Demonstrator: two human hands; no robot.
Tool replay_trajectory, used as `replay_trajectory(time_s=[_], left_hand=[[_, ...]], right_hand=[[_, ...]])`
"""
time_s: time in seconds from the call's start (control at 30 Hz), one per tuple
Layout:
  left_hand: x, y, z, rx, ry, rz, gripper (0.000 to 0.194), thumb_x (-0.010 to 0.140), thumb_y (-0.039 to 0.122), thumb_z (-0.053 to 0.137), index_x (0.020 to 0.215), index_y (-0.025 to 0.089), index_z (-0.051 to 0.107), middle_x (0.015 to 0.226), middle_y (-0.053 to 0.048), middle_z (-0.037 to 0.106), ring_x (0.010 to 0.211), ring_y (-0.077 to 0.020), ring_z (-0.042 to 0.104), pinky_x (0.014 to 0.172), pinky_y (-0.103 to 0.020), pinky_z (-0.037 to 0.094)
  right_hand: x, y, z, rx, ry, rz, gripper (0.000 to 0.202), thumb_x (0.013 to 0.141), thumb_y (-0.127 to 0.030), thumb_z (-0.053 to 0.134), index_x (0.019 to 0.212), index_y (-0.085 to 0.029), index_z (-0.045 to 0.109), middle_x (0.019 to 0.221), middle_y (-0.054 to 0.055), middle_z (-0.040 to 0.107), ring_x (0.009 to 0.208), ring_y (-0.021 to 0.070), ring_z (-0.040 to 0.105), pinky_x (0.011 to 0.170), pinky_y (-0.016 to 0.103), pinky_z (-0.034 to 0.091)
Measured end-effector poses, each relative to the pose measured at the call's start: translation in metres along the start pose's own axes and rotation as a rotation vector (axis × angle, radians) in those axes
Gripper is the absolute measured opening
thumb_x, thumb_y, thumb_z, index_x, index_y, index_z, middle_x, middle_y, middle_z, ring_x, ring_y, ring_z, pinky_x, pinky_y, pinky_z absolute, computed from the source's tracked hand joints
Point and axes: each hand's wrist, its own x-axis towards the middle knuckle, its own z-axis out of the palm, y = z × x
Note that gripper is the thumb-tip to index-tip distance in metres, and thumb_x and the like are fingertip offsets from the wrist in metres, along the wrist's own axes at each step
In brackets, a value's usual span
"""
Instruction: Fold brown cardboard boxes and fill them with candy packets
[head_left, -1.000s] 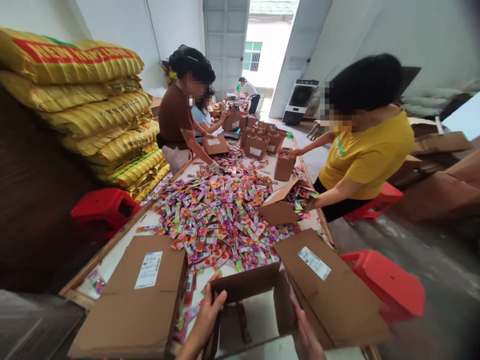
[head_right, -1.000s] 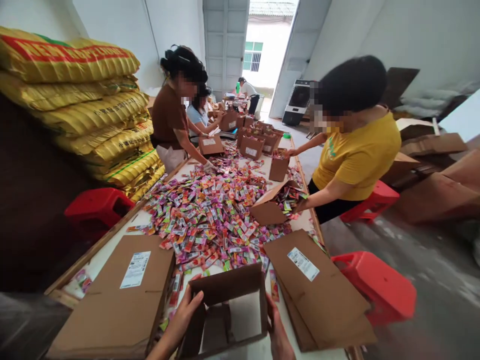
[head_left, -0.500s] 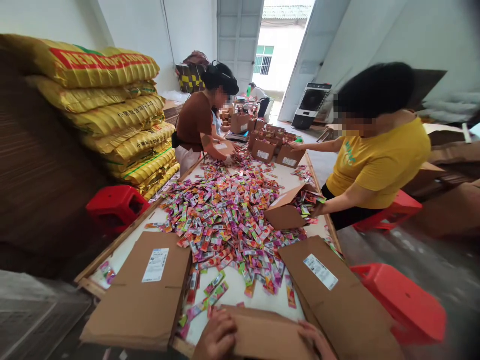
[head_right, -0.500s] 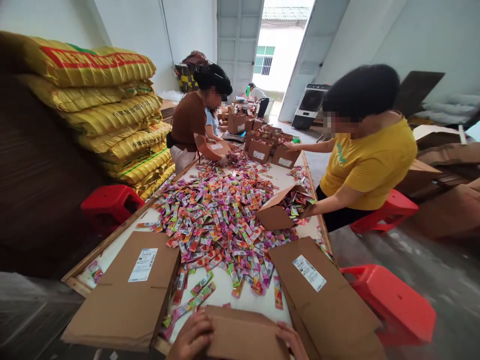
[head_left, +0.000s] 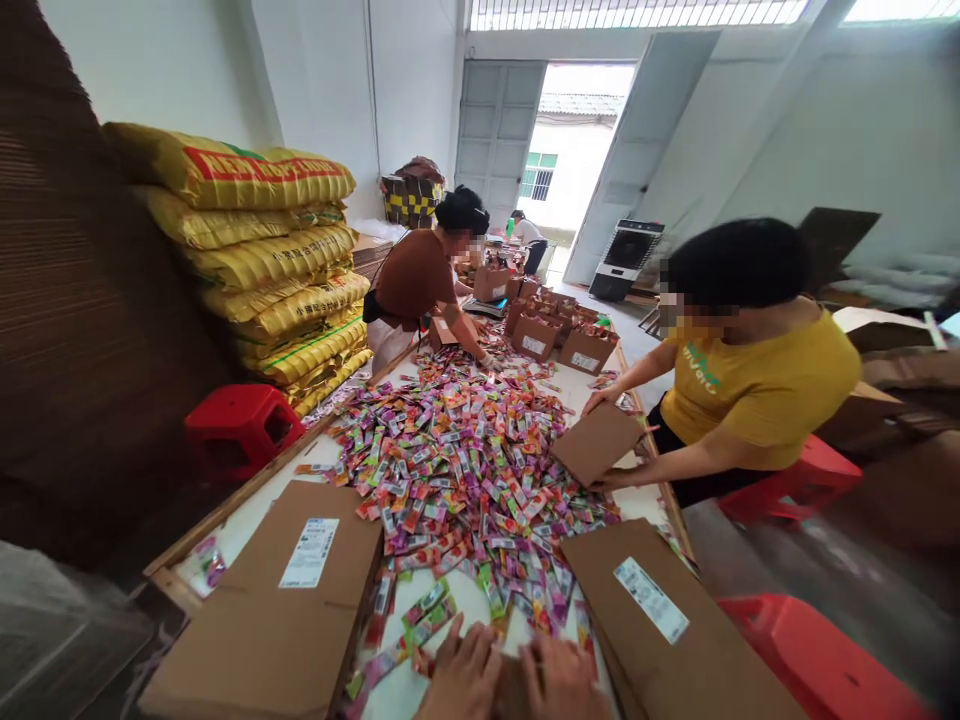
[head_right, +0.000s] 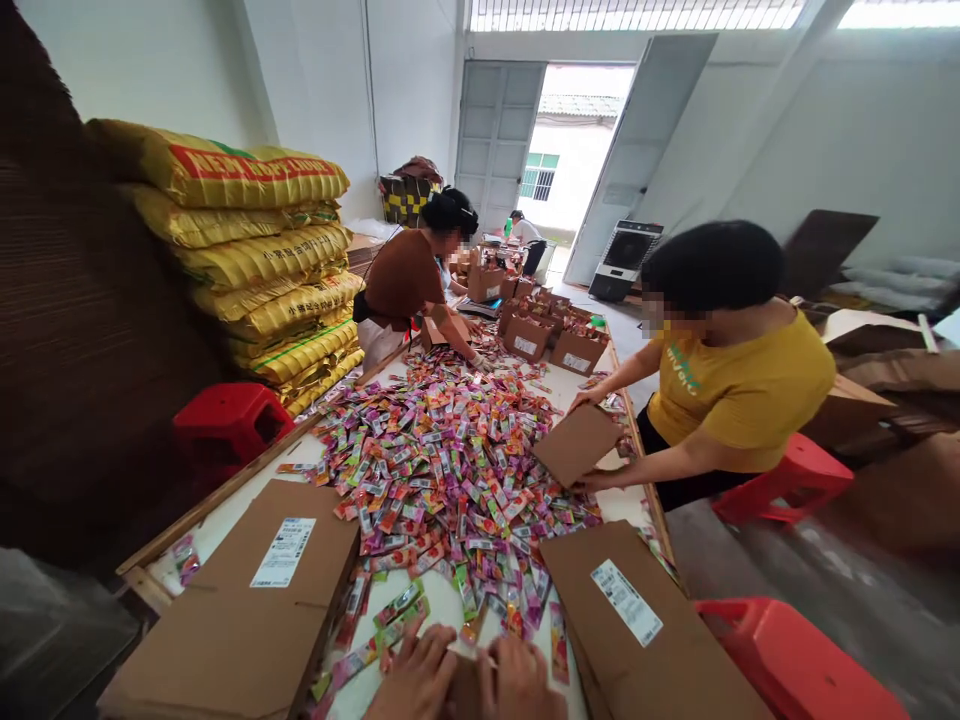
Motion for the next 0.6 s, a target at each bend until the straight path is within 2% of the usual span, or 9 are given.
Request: replay_trajectory(time_s=[0.07,0.13,0.2,0.27,0.37,0.47,0.6], left_hand=[[0.006,0.002,0.017,-0.011,0.007,0.046,0.051,0.089,0.033,0.045,0.136,0.015,0.042,0.148,-0.019,0.034,0.135,-0.0337,0.035,0.111,-0.056,0.030],[0.007,0.004,0.027,-0.011,0.039,0.019,0.061,0.087,0.028,0.046,0.145,0.015,0.029,0.151,-0.019,0.024,0.139,-0.0349,0.025,0.112,-0.058,0.025],[0.005,0.008,0.026,-0.018,0.061,0.000,0.068,0.087,0.024,0.043,0.148,0.015,0.014,0.154,-0.018,0.015,0.142,-0.0355,0.014,0.114,-0.061,0.017],[0.003,0.013,0.019,-0.036,0.046,0.018,0.075,0.086,0.029,0.045,0.149,0.016,0.005,0.155,-0.016,0.008,0.142,-0.0358,0.006,0.114,-0.062,0.011],[0.003,0.021,0.006,-0.052,-0.049,-0.003,0.089,0.080,0.043,0.054,0.148,0.013,0.004,0.154,-0.016,0.004,0.142,-0.0374,0.003,0.115,-0.061,0.010],[0.004,0.028,-0.003,-0.048,-0.117,-0.012,0.092,0.079,0.050,0.053,0.147,0.012,0.004,0.154,-0.016,0.000,0.142,-0.0356,-0.001,0.115,-0.059,0.006],[0.003,0.030,-0.009,-0.056,-0.144,0.099,0.108,0.071,0.062,0.057,0.146,0.018,-0.007,0.153,-0.018,-0.007,0.140,-0.0389,-0.007,0.111,-0.065,0.000]], right_hand=[[0.000,-0.017,0.020,-0.036,0.099,-0.197,0.018,0.088,-0.035,0.050,0.091,-0.028,0.067,0.085,0.001,0.073,0.078,0.0219,0.068,0.078,0.038,0.046],[-0.002,-0.026,0.032,-0.091,0.182,-0.262,0.020,0.089,-0.028,0.046,0.100,-0.027,0.064,0.091,0.001,0.073,0.082,0.0210,0.067,0.081,0.038,0.043],[-0.004,-0.030,0.034,-0.158,0.240,-0.214,0.024,0.091,-0.024,0.041,0.103,-0.024,0.061,0.097,0.003,0.072,0.087,0.0215,0.066,0.084,0.039,0.040],[-0.005,-0.030,0.031,-0.169,0.259,-0.168,0.026,0.093,-0.022,0.037,0.103,-0.024,0.061,0.097,0.004,0.071,0.089,0.0216,0.065,0.086,0.039,0.040],[-0.009,-0.027,0.019,-0.012,0.205,-0.107,0.025,0.094,-0.023,0.036,0.103,-0.025,0.060,0.097,0.003,0.070,0.091,0.0198,0.064,0.086,0.036,0.041],[-0.014,-0.024,0.010,0.143,0.211,0.094,0.023,0.094,-0.026,0.038,0.100,-0.022,0.060,0.097,0.006,0.069,0.092,0.0212,0.062,0.085,0.035,0.042],[-0.015,-0.023,0.004,0.270,0.162,0.282,0.026,0.093,-0.035,0.042,0.099,-0.020,0.062,0.099,0.009,0.069,0.094,0.0248,0.062,0.090,0.042,0.039]])
